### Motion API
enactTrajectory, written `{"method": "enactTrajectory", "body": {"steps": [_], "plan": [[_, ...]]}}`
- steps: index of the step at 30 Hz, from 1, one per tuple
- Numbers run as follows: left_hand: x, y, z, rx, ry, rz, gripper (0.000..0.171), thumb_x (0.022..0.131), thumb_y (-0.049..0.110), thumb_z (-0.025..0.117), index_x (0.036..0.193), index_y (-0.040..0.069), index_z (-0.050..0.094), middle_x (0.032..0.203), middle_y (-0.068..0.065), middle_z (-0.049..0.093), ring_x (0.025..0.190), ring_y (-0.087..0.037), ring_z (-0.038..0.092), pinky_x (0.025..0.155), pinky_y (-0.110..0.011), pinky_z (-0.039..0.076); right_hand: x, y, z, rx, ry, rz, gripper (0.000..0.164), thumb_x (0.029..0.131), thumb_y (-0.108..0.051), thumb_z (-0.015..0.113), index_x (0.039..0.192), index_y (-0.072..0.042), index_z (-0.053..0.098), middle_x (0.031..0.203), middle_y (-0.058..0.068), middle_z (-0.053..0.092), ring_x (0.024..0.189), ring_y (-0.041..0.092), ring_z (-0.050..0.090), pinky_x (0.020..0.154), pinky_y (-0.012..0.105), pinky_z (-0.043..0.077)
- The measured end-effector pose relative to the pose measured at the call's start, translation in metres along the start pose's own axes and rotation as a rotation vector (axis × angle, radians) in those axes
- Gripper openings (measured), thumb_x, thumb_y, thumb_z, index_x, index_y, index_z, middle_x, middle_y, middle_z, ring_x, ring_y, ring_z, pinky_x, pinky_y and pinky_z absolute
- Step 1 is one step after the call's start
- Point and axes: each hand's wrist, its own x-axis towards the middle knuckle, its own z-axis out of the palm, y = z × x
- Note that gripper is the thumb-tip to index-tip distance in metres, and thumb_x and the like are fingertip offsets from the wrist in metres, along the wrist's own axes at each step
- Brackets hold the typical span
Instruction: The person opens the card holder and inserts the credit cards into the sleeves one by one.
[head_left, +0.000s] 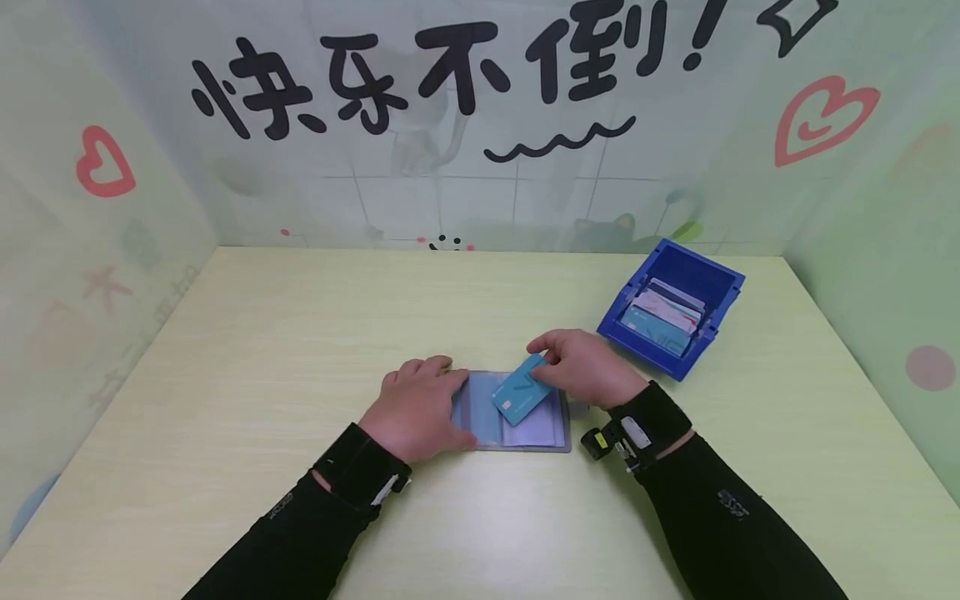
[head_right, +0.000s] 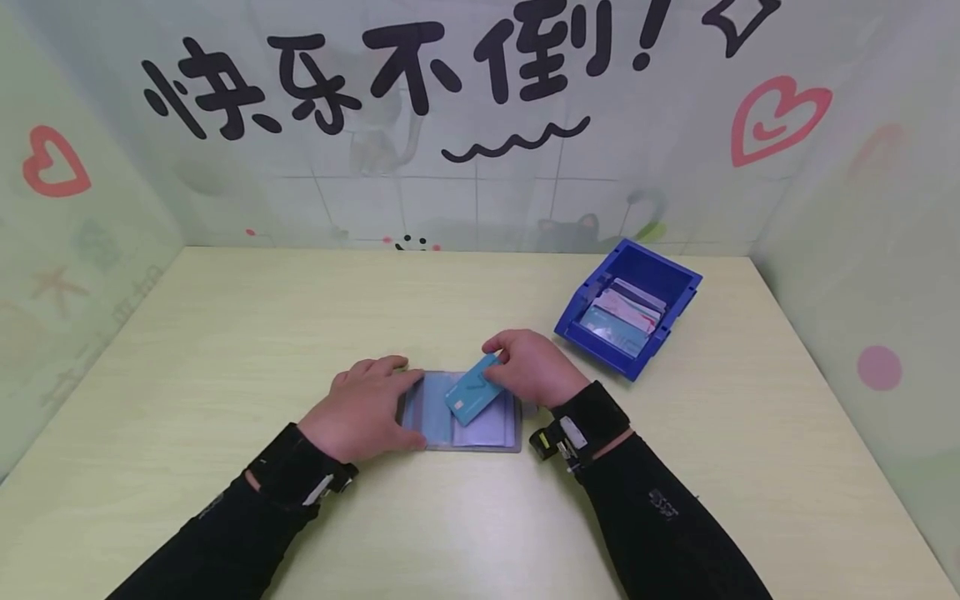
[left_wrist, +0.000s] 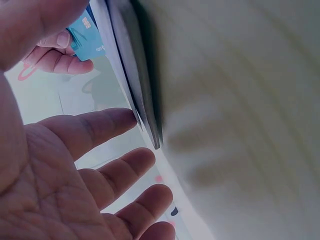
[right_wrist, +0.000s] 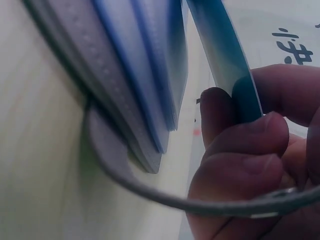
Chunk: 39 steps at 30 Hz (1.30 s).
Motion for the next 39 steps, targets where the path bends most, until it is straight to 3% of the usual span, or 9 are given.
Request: {"method": "enactTrajectory", "body": {"steps": [14, 25, 32, 39], "plan": [[0.000, 0.000, -0.002, -0.013, -0.004, -0.002, 0.088, 0.080, 0.055, 0.085, 0.152, 0.013, 0.056, 0.155, -0.014, 0.051, 0.139, -0.043, 0.047, 0.111, -0.061, 0.041, -0.002, -0.011, 0.015, -0.103, -0.009, -0.008, 0.031, 0.101, -0.020, 0.070, 0.128, -0.006, 0.069, 0.100, 0.006, 0.070, 0.091, 0.021, 0.063, 0.084, 0.034, 0.057], [0.000, 0.000, -0.001, -0.013, 0.004, 0.006, 0.087, 0.080, 0.054, 0.086, 0.151, 0.013, 0.057, 0.154, -0.014, 0.052, 0.136, -0.043, 0.049, 0.109, -0.061, 0.043, -0.005, -0.017, 0.021, -0.120, 0.005, -0.006, 0.031, 0.101, -0.018, 0.071, 0.130, -0.007, 0.069, 0.109, 0.007, 0.072, 0.099, 0.021, 0.066, 0.095, 0.040, 0.059], [0.001, -0.001, 0.000, -0.006, 0.007, 0.007, 0.088, 0.080, 0.055, 0.086, 0.152, 0.013, 0.056, 0.154, -0.014, 0.052, 0.136, -0.042, 0.049, 0.109, -0.061, 0.043, -0.006, -0.022, 0.022, -0.148, -0.003, -0.013, 0.025, 0.100, -0.018, 0.071, 0.123, -0.008, 0.075, 0.111, 0.005, 0.073, 0.099, 0.021, 0.065, 0.097, 0.041, 0.058], [0.001, -0.001, 0.001, -0.013, 0.003, 0.003, 0.086, 0.081, 0.054, 0.086, 0.151, 0.014, 0.057, 0.153, -0.014, 0.052, 0.134, -0.042, 0.050, 0.107, -0.060, 0.044, -0.006, -0.023, 0.025, -0.176, -0.032, -0.046, 0.030, 0.100, -0.015, 0.071, 0.128, -0.006, 0.075, 0.124, 0.007, 0.071, 0.107, 0.021, 0.064, 0.104, 0.043, 0.056]]}}
